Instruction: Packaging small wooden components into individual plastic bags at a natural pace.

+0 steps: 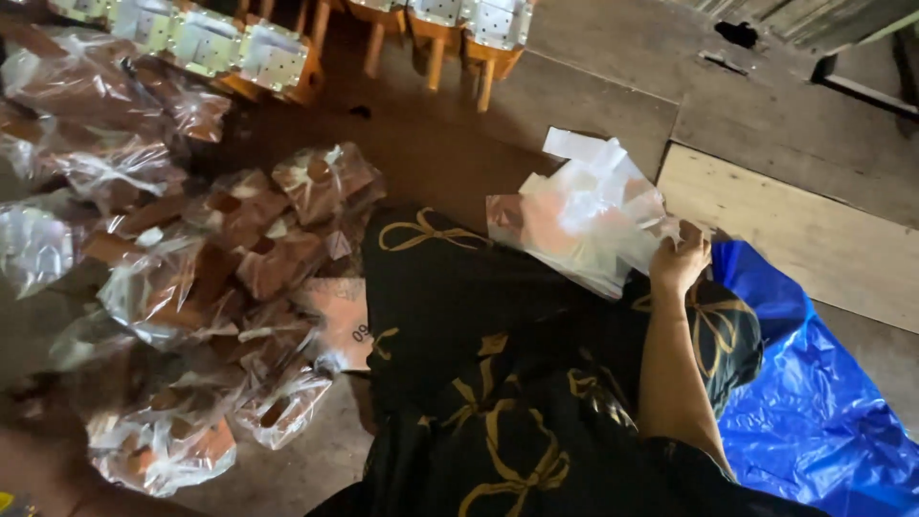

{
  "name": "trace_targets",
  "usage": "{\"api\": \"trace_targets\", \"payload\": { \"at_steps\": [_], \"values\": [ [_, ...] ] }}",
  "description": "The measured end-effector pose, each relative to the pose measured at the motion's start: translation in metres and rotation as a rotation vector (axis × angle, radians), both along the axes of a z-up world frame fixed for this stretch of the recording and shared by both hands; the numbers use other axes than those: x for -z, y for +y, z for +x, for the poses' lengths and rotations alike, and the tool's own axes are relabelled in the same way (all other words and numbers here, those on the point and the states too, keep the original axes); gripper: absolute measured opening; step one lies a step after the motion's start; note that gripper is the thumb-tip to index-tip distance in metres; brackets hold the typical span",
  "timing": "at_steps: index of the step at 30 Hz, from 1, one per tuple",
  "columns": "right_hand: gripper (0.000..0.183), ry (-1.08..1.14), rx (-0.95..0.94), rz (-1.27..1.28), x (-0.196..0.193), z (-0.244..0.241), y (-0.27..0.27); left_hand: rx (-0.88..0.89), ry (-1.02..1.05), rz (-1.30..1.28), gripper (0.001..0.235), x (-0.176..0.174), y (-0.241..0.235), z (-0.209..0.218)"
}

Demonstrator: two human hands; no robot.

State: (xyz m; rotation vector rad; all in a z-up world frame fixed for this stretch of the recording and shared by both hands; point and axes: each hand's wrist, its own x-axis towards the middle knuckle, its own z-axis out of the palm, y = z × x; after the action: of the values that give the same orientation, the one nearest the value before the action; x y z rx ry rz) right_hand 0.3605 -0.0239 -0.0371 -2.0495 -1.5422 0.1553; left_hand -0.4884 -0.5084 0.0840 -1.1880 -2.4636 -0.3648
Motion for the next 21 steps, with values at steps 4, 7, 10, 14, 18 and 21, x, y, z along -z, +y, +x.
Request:
{"api": "trace_targets", "payload": {
  "at_steps": [4, 7, 10, 14, 18, 21],
  "values": [
    [0.03, -0.123, 0.0, -0.035, 0.022, 0.011, 0.016, -0.027, -0.462, 0.286, 0.022, 0.016, 0.021, 0.02],
    [0.041, -0.181, -0.115, -0.164, 0.016, -0.028, 0.024, -0.036, -0.391, 0.124, 0.049, -0.032, 0.051, 0.052],
    [0.095, -0.151, -0.045, -0.819, -0.077, -0.105, 0.019, -0.146, 0.111, 0.061, 0.013, 0.0, 0.021, 0.038],
    [0.042, -0.346, -0.168, -0.674, -0.055, -0.088, 0.011, -0.41, 0.314, 0.035, 0.053, -0.079, 0.086, 0.136],
    [0.017, -0.036, -0.319, -0.343, -0.106, -0.068, 0.007, 0.033, 0.166, 0.405, 0.076, -0.086, 0.167, 0.173],
    [0.013, 0.185, -0.358, -0.174, -0.132, -0.046, -0.002, 0.22, 0.107, 0.404, 0.073, -0.088, 0.241, 0.252]
  ]
}}
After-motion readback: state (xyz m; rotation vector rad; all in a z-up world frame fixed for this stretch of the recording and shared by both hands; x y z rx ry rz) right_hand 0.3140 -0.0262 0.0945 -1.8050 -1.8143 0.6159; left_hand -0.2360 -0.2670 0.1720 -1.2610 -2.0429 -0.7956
